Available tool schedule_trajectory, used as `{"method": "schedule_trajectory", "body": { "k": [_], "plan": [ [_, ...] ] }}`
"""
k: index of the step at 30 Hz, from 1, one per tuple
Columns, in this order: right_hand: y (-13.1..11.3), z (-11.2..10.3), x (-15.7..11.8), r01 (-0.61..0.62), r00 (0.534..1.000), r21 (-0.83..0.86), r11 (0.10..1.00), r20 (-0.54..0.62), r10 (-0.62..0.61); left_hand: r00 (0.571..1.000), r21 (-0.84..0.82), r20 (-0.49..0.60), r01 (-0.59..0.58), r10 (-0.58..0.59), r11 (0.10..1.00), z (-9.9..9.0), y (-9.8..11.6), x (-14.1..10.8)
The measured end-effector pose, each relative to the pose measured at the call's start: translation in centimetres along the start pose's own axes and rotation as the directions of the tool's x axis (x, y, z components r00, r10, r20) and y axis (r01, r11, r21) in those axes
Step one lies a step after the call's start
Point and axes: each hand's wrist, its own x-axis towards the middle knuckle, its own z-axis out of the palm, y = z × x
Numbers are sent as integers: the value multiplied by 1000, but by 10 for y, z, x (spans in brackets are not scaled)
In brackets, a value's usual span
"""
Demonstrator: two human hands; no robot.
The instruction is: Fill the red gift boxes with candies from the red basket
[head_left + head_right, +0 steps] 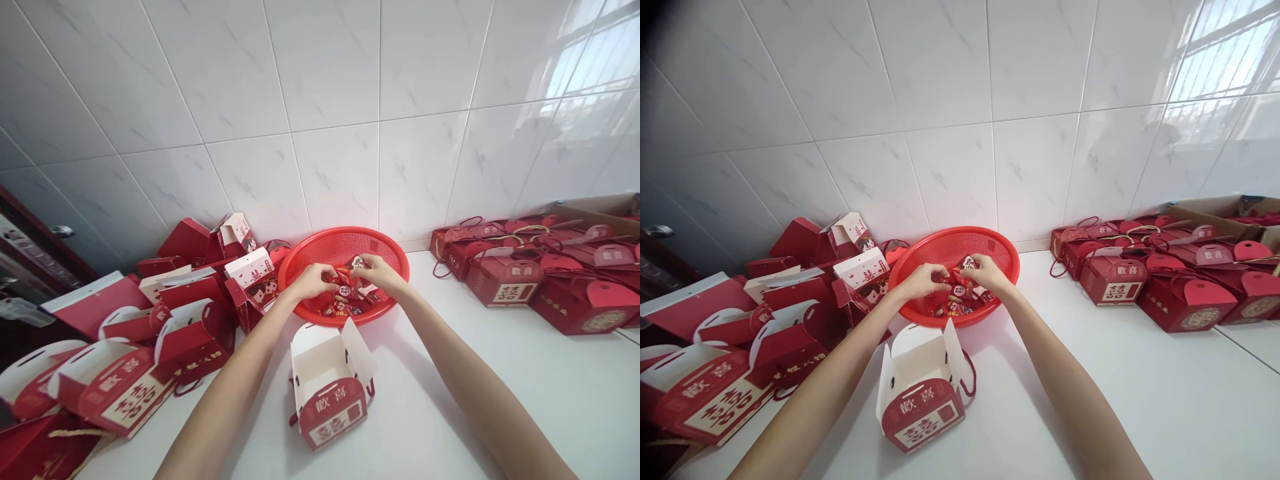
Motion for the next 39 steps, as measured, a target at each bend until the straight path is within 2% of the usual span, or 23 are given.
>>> {"method": "schedule_trajectory", "body": {
  "k": [7, 15, 19, 23, 26, 30, 35, 39],
  "plan": [
    [-2, 0, -1, -15, 1000, -3, 1000, 8, 15, 998, -64, -67, -26, 22, 998, -1, -4, 2],
    [-5, 0, -3, -45, 999, -7, 999, 13, 46, 979, -146, -202, -36, 5, 989, 1, -10, 5],
    [-4, 0, -1, -40, 999, 12, 999, 18, 39, 974, -96, -226, -20, -2, 995, -1, -9, 6],
    [-4, 0, -1, -27, 999, 22, 999, 20, 27, 968, 60, -233, 106, -89, 993, -3, -12, 5],
    [-4, 1, -2, -30, 999, 3, 1000, 12, 30, 964, 205, -180, 231, -196, 951, -1, -18, 6],
    [-4, 1, -4, 0, 1000, -14, 1000, 15, 0, 939, 366, -5, 322, -344, 873, 2, -26, 11],
    [-4, 2, -5, 3, 1000, -18, 1000, 30, -3, 888, 480, 150, 319, -434, 817, 1, -27, 17],
    [-3, 3, -5, 21, 999, -35, 999, 40, -20, 898, 431, 198, 281, -394, 857, 2, -23, 15]
  ]
}}
